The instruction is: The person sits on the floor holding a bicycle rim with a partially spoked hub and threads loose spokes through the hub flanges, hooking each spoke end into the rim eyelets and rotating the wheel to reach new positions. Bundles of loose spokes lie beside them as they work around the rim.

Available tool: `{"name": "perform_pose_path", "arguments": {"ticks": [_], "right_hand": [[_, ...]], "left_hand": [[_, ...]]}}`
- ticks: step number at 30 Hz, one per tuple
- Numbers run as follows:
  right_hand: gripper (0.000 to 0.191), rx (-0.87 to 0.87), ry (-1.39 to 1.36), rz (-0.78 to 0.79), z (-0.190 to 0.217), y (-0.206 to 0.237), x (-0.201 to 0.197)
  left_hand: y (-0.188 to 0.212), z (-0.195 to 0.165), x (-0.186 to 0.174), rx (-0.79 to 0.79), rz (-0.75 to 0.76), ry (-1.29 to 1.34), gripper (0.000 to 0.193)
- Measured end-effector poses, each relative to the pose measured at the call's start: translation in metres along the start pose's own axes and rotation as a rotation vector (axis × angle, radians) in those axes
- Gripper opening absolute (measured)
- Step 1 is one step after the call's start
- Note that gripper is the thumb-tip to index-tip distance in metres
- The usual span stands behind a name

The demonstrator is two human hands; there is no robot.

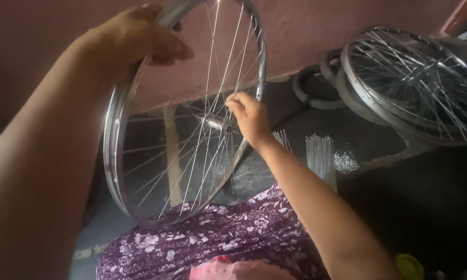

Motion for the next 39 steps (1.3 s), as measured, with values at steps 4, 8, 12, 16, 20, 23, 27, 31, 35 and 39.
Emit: {"name": "perform_pose_path", "arguments": {"ticks": [4, 8, 12, 16, 20, 23, 27, 31, 35, 39], "right_hand": [[0.014, 0.012, 0.026, 0.018, 0.004, -0.013, 0.000], [0.022, -0.025, -0.027, 0.026, 0.015, -0.020, 0.001], [0.014, -0.146, 0.009, 0.132, 0.030, -0.023, 0.017], [0.009, -0.268, 0.075, 0.166, 0.041, -0.023, 0.034], [0.012, -0.266, 0.071, 0.147, 0.038, -0.025, 0.034], [0.018, -0.280, 0.131, 0.119, 0.040, -0.027, 0.031], [0.028, -0.189, 0.068, 0.145, 0.040, -0.033, 0.034], [0.026, -0.181, 0.001, 0.165, 0.048, -0.047, 0.033], [0.015, -0.145, -0.040, 0.223, 0.046, -0.053, 0.034], [0.017, -0.056, 0.107, 0.249, 0.037, -0.038, 0.041]], "left_hand": [[-0.022, -0.002, 0.009, 0.066, 0.068, 0.119, 0.046], [-0.032, 0.010, 0.005, -0.015, 0.038, -0.014, 0.039], [-0.029, 0.003, 0.007, 0.015, 0.081, -0.070, 0.037], [-0.021, -0.001, 0.001, 0.043, 0.028, -0.132, 0.039], [-0.022, 0.004, -0.002, -0.020, -0.023, -0.182, 0.044], [-0.023, -0.003, 0.001, 0.109, 0.022, -0.089, 0.054], [-0.024, 0.000, 0.000, 0.131, 0.041, -0.089, 0.051], [-0.024, 0.007, -0.001, 0.060, 0.000, -0.161, 0.051], [-0.020, 0.006, -0.003, 0.056, -0.052, -0.205, 0.054], [-0.020, 0.009, -0.004, 0.029, -0.041, -0.176, 0.055]]}}
Point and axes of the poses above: each hand's wrist, its own y-axis away from the middle knuckle, its own x-axis out of the palm, z = x × y, the point moved 9 cm from there along -y, towards the middle knuckle, and after that the axes turned 3 degrees about -z, right-handed, at the moved point
